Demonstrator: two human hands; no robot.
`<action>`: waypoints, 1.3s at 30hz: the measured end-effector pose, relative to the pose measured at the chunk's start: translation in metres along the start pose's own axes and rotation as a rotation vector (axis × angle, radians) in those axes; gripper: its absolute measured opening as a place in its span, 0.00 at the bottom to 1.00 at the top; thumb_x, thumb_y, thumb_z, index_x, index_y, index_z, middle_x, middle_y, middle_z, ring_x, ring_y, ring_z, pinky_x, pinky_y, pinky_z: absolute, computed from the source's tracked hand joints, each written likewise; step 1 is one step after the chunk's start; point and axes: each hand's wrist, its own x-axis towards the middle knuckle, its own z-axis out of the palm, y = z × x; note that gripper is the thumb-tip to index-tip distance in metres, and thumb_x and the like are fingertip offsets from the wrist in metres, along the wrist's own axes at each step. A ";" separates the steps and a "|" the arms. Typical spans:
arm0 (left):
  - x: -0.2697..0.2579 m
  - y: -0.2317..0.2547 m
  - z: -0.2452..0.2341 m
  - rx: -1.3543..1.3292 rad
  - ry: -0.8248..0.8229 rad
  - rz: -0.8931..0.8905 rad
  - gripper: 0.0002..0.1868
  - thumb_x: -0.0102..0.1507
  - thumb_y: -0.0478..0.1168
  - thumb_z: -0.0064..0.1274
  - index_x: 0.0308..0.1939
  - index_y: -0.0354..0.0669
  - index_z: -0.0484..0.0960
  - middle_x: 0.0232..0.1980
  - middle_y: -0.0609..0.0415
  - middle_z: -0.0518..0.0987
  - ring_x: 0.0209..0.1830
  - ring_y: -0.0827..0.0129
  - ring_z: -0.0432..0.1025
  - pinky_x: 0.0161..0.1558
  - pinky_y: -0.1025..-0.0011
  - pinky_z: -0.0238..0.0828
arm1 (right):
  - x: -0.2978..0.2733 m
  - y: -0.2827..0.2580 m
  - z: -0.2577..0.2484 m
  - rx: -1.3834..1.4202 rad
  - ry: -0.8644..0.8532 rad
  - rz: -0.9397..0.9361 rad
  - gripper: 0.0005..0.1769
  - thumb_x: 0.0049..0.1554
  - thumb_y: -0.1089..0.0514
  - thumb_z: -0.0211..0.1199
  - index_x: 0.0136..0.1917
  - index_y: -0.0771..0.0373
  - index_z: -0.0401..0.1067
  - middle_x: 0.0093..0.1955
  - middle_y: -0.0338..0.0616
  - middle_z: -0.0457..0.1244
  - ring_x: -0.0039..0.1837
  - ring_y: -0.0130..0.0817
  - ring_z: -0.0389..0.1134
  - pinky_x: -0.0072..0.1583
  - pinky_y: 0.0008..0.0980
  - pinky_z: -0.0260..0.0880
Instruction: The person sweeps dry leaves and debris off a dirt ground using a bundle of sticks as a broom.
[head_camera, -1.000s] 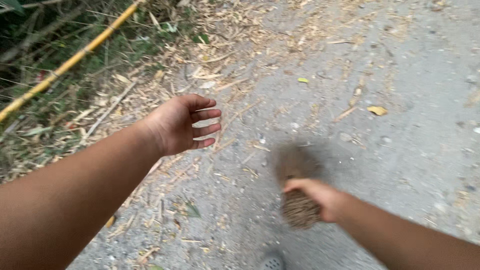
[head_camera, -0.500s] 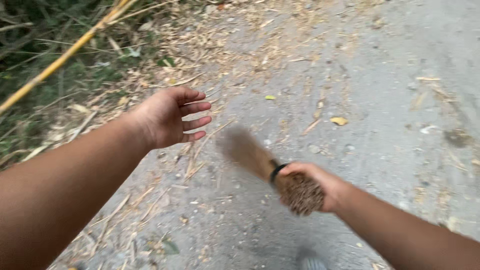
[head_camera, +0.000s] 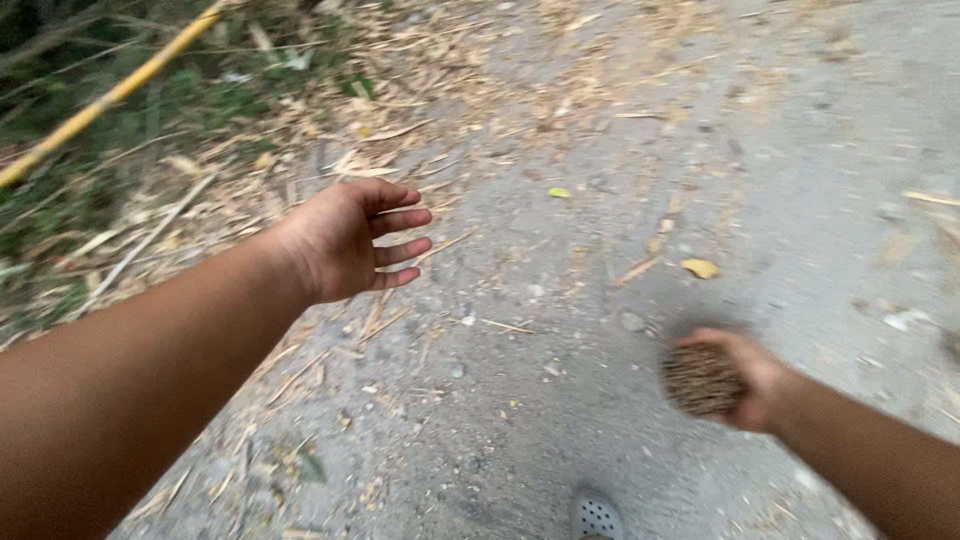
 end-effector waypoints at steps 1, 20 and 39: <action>-0.002 -0.001 -0.003 -0.010 0.022 -0.005 0.10 0.66 0.47 0.46 0.48 0.50 0.77 0.50 0.59 0.79 0.52 0.62 0.74 0.56 0.53 0.70 | 0.003 0.002 0.026 -0.055 -0.074 0.039 0.24 0.51 0.45 0.64 0.55 0.62 0.72 0.47 0.55 0.69 0.48 0.49 0.71 0.48 0.47 0.74; 0.028 0.037 0.079 0.021 -0.101 0.045 0.10 0.66 0.46 0.47 0.48 0.51 0.76 0.49 0.60 0.80 0.51 0.63 0.74 0.55 0.53 0.70 | -0.064 -0.044 0.041 -0.101 -0.373 -0.020 0.24 0.46 0.50 0.66 0.52 0.67 0.71 0.40 0.58 0.69 0.39 0.51 0.73 0.41 0.48 0.78; 0.055 0.062 0.043 0.056 -0.037 0.014 0.08 0.66 0.46 0.47 0.45 0.52 0.76 0.49 0.61 0.79 0.50 0.64 0.74 0.57 0.53 0.70 | 0.028 -0.026 0.102 -0.128 -0.287 0.114 0.26 0.47 0.49 0.66 0.56 0.63 0.71 0.45 0.57 0.68 0.44 0.50 0.72 0.45 0.49 0.74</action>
